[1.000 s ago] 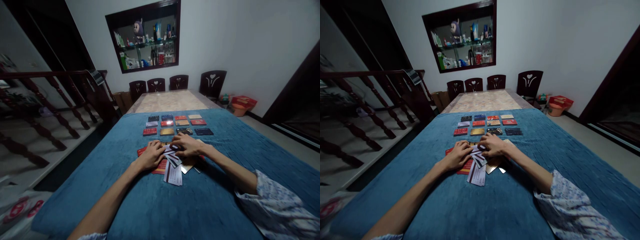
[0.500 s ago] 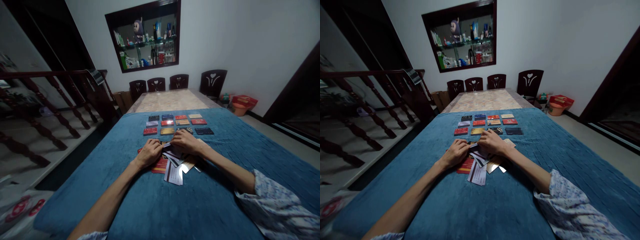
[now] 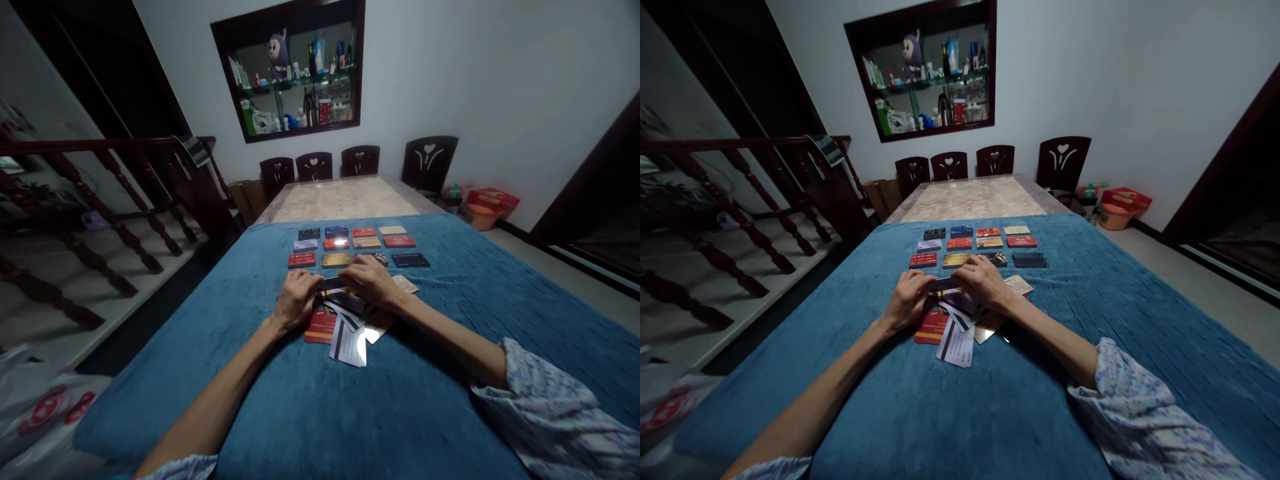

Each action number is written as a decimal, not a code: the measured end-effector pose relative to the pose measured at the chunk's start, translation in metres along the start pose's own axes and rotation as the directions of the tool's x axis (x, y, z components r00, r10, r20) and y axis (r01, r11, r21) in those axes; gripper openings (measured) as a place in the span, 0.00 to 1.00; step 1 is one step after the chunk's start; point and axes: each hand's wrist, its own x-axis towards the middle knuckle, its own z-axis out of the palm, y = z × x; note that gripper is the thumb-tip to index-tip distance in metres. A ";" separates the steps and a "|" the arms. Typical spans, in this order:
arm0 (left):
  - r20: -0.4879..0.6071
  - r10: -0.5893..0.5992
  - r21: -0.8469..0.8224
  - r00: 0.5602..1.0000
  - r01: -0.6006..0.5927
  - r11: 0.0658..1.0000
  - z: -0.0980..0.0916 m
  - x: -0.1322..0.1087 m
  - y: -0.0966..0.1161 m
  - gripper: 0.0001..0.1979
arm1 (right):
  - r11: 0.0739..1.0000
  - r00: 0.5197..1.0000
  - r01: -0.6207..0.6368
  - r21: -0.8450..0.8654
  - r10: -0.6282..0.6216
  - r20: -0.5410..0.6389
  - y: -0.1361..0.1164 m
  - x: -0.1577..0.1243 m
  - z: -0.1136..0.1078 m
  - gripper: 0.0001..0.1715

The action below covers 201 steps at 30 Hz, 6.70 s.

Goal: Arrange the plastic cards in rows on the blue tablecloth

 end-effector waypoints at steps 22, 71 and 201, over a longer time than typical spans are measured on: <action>0.131 -0.191 -0.031 0.973 0.196 0.980 0.012 -0.004 0.006 0.20 | 0.986 0.966 -0.133 -0.100 0.152 0.210 -0.005 -0.006 0.010 0.27; 0.166 -0.296 0.040 0.941 0.293 0.955 -0.002 0.013 -0.004 0.25 | 0.994 0.976 -0.083 -0.067 0.095 0.198 0.013 0.007 0.007 0.29; 0.228 -0.428 0.151 0.874 0.403 0.903 0.028 0.076 -0.106 0.15 | 0.951 0.853 -0.140 -0.276 0.257 0.454 0.068 0.115 0.019 0.11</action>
